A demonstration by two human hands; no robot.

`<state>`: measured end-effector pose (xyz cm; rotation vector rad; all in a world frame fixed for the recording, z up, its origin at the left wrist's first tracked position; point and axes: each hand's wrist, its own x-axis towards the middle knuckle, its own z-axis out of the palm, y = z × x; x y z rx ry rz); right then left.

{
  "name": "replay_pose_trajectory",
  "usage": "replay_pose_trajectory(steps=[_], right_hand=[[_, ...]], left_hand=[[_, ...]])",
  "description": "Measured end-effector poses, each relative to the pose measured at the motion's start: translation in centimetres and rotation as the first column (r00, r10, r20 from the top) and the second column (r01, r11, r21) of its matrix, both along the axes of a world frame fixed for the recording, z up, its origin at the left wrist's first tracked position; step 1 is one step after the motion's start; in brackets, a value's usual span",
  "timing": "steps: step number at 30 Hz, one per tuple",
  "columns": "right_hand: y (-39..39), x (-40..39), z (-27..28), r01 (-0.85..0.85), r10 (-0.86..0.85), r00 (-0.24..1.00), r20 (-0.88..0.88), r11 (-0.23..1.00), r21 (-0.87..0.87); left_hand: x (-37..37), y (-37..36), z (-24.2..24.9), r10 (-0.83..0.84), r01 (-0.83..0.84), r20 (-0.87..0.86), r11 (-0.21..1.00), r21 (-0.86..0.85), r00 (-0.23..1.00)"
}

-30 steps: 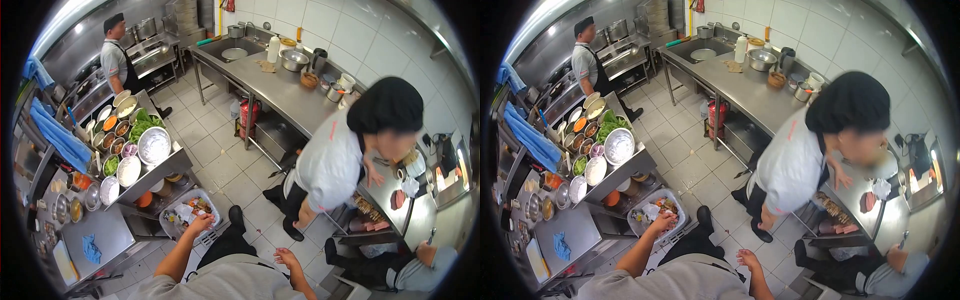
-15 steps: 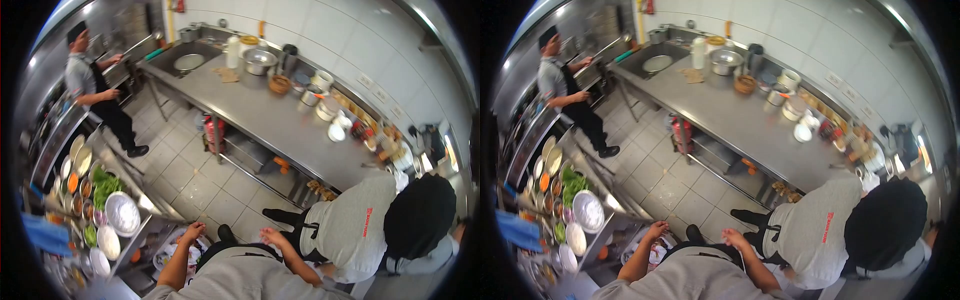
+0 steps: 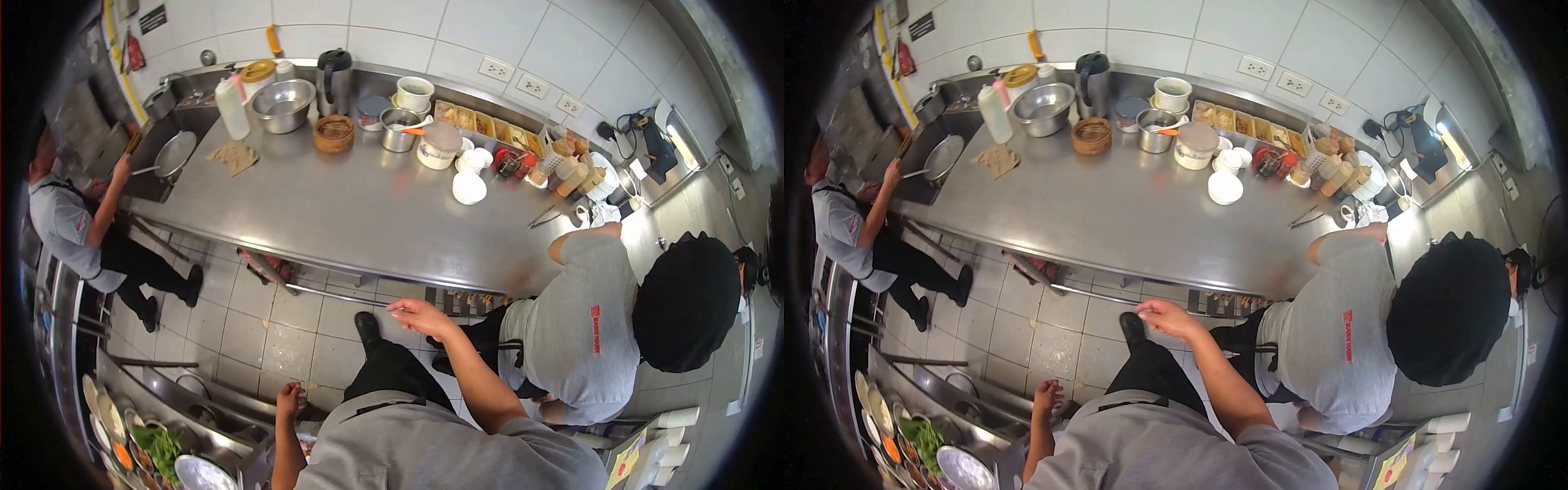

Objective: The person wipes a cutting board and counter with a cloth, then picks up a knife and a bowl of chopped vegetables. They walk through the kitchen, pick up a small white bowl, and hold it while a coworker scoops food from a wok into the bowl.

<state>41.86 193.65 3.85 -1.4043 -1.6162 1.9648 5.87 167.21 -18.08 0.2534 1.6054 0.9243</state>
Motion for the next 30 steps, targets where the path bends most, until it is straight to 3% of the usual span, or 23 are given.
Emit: replay_pose_trajectory(steps=[2,4,7,10,13,19,22,24,25,26,27,28,30], right_hand=[[3.2,-1.5,1.7,-0.016,0.016,1.0,0.02,1.0,-0.01],[7.0,-2.7,1.4,-0.153,0.16,0.973,-0.167,0.987,0.057],[12.3,-4.8,2.1,-0.235,0.261,0.949,-0.174,0.96,0.155],[17.3,-7.2,4.2,-0.354,0.398,0.901,-0.174,0.905,0.238],[21.5,-9.7,4.0,-0.459,0.504,0.849,-0.16,0.852,0.251],[25.6,-11.8,4.2,-0.441,0.479,0.849,-0.223,0.875,0.198],[26.3,-12.0,3.2,-0.444,0.456,0.854,-0.25,0.89,0.107],[26.9,-11.8,1.9,-0.44,0.427,0.859,-0.28,0.898,0.021],[27.2,-11.8,1.9,-0.434,0.421,0.864,-0.278,0.901,0.014],[27.8,-11.7,2.0,-0.425,0.407,0.878,-0.253,0.905,-0.017],[28.1,-11.6,2.1,-0.417,0.397,0.89,-0.225,0.907,-0.05],[28.4,-11.7,1.8,-0.418,0.396,0.892,-0.219,0.906,-0.064],[29.1,-12.0,1.4,-0.344,0.332,0.909,-0.253,0.939,-0.002]], left_hand=[[0.0,2.0,-1.4,-0.119,0.117,-0.043,0.992,-0.054,0.992],[-0.7,3.8,-2.5,-0.148,0.143,-0.037,0.984,-0.108,0.988],[-1.9,6.9,-2.1,-0.322,0.302,-0.118,0.94,-0.157,0.94],[-3.4,11.1,0.5,-0.584,0.58,-0.256,0.808,-0.099,0.77],[-4.4,15.1,2.4,-0.692,0.739,-0.375,0.673,-0.025,0.617],[-4.4,21.8,3.6,-0.689,0.886,-0.599,0.458,0.076,0.408],[-4.8,25.0,3.5,-0.438,0.967,-0.873,0.224,0.125,0.214],[-5.3,26.5,3.7,-0.417,0.974,-0.893,0.209,0.086,0.168],[-5.3,26.8,4.9,-0.698,0.918,-0.641,0.397,0.023,0.318],[-4.9,27.4,6.9,-0.787,0.803,-0.362,0.578,-0.147,0.5],[-5.0,27.3,7.1,-0.598,0.578,-0.244,0.801,-0.155,0.763],[-5.2,26.7,6.8,-0.322,0.292,-0.13,0.934,-0.207,0.938],[-6.5,25.0,5.0,-0.302,0.267,-0.176,0.944,-0.194,0.937]])
